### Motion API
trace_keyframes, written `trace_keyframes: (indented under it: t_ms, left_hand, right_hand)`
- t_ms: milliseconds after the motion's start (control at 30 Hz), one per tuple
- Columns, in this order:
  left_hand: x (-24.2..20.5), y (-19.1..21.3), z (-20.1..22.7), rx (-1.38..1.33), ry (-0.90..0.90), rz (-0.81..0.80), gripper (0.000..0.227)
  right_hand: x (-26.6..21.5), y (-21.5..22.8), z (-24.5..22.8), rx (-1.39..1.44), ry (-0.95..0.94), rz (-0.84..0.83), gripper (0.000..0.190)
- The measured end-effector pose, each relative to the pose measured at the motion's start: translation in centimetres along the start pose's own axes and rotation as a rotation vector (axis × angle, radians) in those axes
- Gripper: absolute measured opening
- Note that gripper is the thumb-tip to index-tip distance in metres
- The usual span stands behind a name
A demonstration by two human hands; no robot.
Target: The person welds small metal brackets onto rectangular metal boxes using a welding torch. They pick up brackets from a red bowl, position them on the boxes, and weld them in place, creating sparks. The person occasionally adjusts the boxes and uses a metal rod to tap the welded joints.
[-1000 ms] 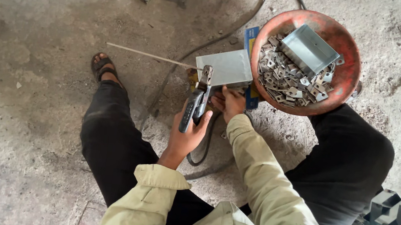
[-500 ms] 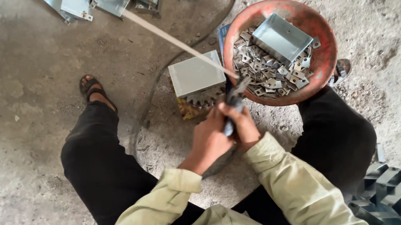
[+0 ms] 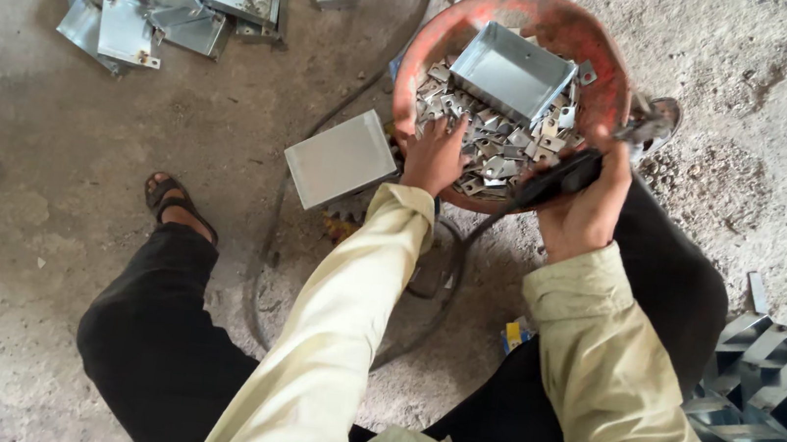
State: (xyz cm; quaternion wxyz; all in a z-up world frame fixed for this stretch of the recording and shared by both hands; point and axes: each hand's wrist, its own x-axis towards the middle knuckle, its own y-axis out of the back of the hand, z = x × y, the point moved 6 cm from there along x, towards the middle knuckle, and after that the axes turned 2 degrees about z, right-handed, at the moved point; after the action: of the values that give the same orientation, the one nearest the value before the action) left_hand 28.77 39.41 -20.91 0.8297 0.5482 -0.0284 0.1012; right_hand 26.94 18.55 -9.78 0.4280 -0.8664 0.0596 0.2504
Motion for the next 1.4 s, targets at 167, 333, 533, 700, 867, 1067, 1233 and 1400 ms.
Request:
trace_keyframes:
  t_ms: [167, 333, 533, 700, 867, 1067, 1233, 1400]
  left_hand:
    - [0.1, -5.2, -4.2, -0.138, 0.013, -0.187, 0.035]
    - [-2.4, -5.8, -5.3, -0.177, -0.092, -0.036, 0.011]
    - [-5.0, -2.8, -1.8, -0.156, -0.109, 0.133, 0.013]
    - [-6.9, 0.6, -2.3, -0.799, 0.236, 0.166, 0.018]
    - [-14.3, 6.6, -4.5, -1.527, 0.554, 0.027, 0.024]
    - [-22.4, 12.9, -9.5, -1.510, 0.658, 0.242, 0.027]
    - [-23.5, 8.5, -16.4, -1.231, 0.766, 0.576, 0.024]
    - [-22.9, 3.3, -18.6, -1.581, 0.957, 0.713, 0.022]
  right_hand:
    - [-0.4, -0.7, 0.1, -0.094, -0.035, -0.006, 0.036]
    - [-1.3, -2.2, 0.2, -0.118, -0.032, -0.062, 0.032]
    - [-1.6, -1.9, 0.4, -0.169, -0.026, -0.056, 0.030]
    - [-1.6, -2.9, 0.2, -0.256, 0.009, -0.130, 0.027]
    - [-3.4, -4.9, 0.7, -0.697, 0.417, -0.367, 0.048]
    - [-3.6, -4.6, 2.6, -0.793, 0.419, -0.478, 0.055]
    - [-4.7, -4.6, 4.0, -0.828, 0.468, -0.516, 0.055]
    - [-8.1, -3.5, 4.4, -1.098, 0.581, -0.478, 0.049]
